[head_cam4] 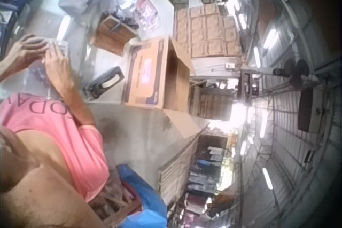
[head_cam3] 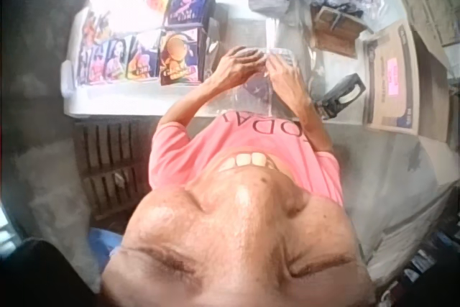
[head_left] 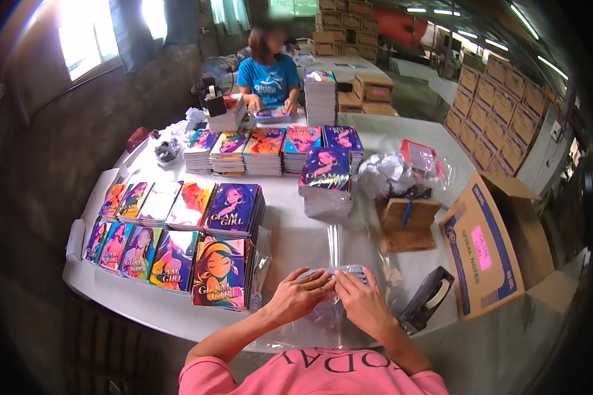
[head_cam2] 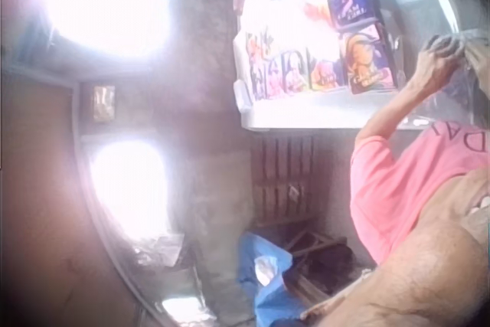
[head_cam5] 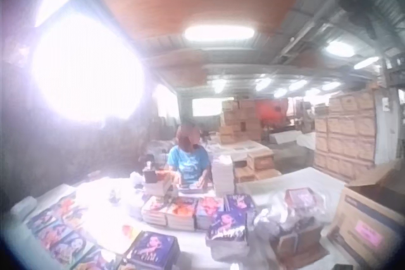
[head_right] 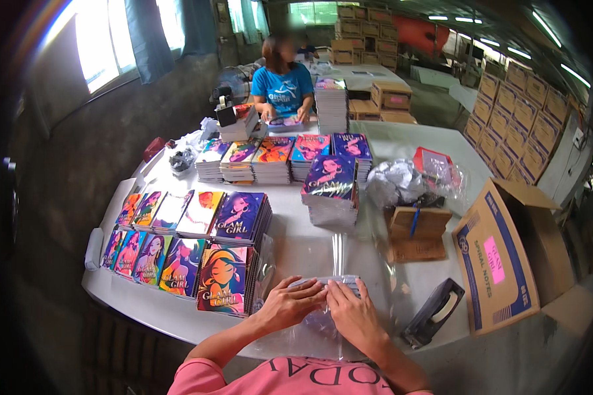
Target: The person places a stack of spiral notebooks into a plastic sleeve and seals it using adhesive tape.
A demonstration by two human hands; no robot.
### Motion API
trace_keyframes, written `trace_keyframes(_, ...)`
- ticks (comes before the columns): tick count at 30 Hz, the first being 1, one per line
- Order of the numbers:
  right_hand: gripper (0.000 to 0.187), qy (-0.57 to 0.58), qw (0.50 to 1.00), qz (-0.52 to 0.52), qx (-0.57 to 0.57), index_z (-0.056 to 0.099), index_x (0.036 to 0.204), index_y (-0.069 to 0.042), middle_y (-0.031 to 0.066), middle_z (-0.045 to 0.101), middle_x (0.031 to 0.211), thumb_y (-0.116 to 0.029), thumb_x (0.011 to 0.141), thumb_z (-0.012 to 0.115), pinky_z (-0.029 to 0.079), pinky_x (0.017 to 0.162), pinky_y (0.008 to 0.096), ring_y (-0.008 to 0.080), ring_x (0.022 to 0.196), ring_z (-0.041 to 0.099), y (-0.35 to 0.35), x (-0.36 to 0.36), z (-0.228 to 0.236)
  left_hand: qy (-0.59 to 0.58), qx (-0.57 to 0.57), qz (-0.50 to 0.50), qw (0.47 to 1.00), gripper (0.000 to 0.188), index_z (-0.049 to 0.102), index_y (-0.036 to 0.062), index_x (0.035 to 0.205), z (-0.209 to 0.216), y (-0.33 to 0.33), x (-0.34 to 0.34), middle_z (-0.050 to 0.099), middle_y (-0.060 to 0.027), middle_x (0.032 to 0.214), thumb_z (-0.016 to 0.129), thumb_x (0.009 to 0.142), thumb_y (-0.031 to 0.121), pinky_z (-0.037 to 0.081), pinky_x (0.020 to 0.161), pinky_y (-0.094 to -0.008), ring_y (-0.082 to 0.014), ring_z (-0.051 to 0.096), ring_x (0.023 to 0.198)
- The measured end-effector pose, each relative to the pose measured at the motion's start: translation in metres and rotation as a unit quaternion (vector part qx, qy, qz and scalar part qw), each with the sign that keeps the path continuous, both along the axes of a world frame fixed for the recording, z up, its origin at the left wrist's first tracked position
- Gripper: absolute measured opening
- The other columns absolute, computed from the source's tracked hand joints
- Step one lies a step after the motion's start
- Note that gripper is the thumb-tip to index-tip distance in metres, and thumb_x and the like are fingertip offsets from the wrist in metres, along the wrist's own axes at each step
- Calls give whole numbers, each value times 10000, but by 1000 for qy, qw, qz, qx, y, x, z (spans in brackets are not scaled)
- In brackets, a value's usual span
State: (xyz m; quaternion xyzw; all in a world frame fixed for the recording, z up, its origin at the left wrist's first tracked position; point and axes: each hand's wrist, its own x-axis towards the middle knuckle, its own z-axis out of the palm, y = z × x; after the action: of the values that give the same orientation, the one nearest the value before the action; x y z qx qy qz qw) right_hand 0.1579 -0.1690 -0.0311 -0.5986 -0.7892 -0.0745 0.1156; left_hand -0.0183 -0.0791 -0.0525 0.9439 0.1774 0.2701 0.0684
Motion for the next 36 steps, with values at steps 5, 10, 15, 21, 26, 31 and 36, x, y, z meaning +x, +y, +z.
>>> trace_keyframes(5, 350, 248, 967, -24, -51, 631, 1139, -77, 132, 555, 1266, -62, 791, 590, 323, 1040, 474, 268, 1223, 490, -45, 29, -6, -114, 117, -58, 985, 423, 662, 129, 1125, -40, 9, -1, 628, -21, 1180, 619, 708, 76, 466, 873, -308, -179, 583, 1124)
trace_keyframes(10, 359, 195, 842, -452, 221, 552, 1179, -11, 191, 552, 1191, -211, 884, 598, 416, 896, 414, 349, 1070, 519, -124, 115, -72, -193, 178, -109, 959, 151, 726, 109, 861, -38, 14, 5, 687, -45, 1009, 658, 731, 71, 479, 682, -278, -180, 663, 950)
trace_keyframes(15, 601, 554, 531, -637, 66, 553, 1177, -87, 83, 558, 1177, -569, 822, 593, 429, 816, 393, 272, 1054, 521, -153, 139, -111, -179, 170, -93, 965, 129, 725, 111, 864, -36, 6, 1, 707, -10, 939, 683, 755, 56, 466, 738, -265, -165, 667, 932)
trace_keyframes(21, 578, 641, 451, -621, 1, 646, 1015, -149, 0, 547, 1173, -646, 719, 645, 353, 703, 342, 193, 949, 438, -147, 135, -118, -190, 167, -95, 963, 157, 727, 104, 890, -37, 12, 9, 703, -12, 954, 681, 748, 55, 462, 755, -270, -166, 661, 949)
trace_keyframes(26, 397, 688, 433, -579, 65, 680, 967, -155, 24, 550, 1205, -505, 779, 673, 271, 925, 546, 231, 1170, 391, -133, 117, -126, -189, 155, -103, 964, 220, 724, 93, 921, -37, 15, 8, 696, -17, 977, 669, 715, 40, 458, 753, -273, -165, 653, 960)
trace_keyframes(31, 344, 740, 406, -502, 188, 666, 1031, -131, 45, 542, 1240, -399, 815, 679, 194, 968, 659, 251, 1245, 356, -131, 92, -124, -194, 140, -104, 965, 252, 720, 97, 944, -39, 13, 8, 690, -16, 1003, 655, 709, 33, 459, 754, -281, -164, 649, 967)
trace_keyframes(36, 427, 771, 388, -428, 267, 566, 1205, -123, 9, 532, 1178, -334, 847, 663, 278, 951, 621, 190, 1208, 378, -133, 52, -134, -196, 129, -107, 966, 232, 717, 102, 947, -41, 15, 8, 686, -11, 1018, 647, 733, 46, 462, 753, -282, -162, 646, 974)
